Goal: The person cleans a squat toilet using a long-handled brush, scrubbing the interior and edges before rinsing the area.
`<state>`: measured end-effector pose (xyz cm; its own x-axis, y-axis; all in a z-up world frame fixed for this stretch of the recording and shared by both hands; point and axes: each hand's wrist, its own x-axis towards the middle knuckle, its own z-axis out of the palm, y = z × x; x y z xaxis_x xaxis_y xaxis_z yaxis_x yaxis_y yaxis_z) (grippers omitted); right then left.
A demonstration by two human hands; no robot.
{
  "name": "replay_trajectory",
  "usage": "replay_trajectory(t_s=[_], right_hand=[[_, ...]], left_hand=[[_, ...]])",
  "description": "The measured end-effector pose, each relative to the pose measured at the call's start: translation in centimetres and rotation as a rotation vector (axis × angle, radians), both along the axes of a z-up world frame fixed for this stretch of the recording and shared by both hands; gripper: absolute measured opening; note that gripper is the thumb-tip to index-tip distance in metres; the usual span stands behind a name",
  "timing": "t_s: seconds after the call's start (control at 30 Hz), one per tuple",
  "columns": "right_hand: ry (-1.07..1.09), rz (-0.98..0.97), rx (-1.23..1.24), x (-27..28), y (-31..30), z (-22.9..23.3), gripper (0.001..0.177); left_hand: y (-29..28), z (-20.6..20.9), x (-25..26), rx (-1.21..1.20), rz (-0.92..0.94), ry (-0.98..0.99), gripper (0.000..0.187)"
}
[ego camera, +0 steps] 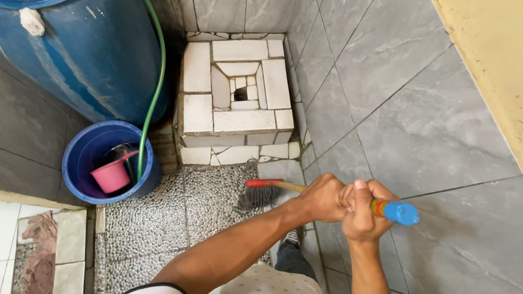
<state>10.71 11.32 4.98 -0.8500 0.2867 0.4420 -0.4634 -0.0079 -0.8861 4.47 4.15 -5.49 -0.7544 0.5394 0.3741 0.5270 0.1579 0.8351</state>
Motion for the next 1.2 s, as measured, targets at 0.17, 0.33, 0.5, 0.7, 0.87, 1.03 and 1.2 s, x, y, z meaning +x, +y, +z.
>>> replay_trajectory(t_s=[0.17,0.33,0.5,0.7,0.87,1.03,1.2], right_hand=[[0.032,-0.066,-0.011,-0.7,-0.3,0.0,0.04],[0.011,-0.19,0.239,-2.0,-1.7,-4.8,0.031],[-0.305,-0.22,0.333,-3.4,-5.1,-12.2,0.021],[-0.087,0.077,0.391,-5.3,-9.1,-15.2,0.014],[-0.253,0.226,0.331,-5.0,-11.4,-17.5,0.01],[-0.234,0.335,0.654,-7.6,-10.7,-19.1,0.025],[-0.295,0.274,0.65,-9.9,-8.4,-22.0,0.016]], left_hand=[[0.3,0.8,-1.5,-0.037,-0.029,0.053,0.024],[-4.2,1.7,-2.6,-0.088,-0.037,-0.1,0.026],[-13.9,4.6,-2.6,-0.118,-0.107,-0.336,0.072],[-14.9,7.0,3.3,0.109,0.159,-0.133,0.033],[-13.8,4.8,4.0,0.39,0.52,-0.17,0.034],[-12.6,1.2,2.7,0.768,0.64,-0.245,0.049],[-12.4,1.4,0.8,0.876,0.582,-0.359,0.061]])
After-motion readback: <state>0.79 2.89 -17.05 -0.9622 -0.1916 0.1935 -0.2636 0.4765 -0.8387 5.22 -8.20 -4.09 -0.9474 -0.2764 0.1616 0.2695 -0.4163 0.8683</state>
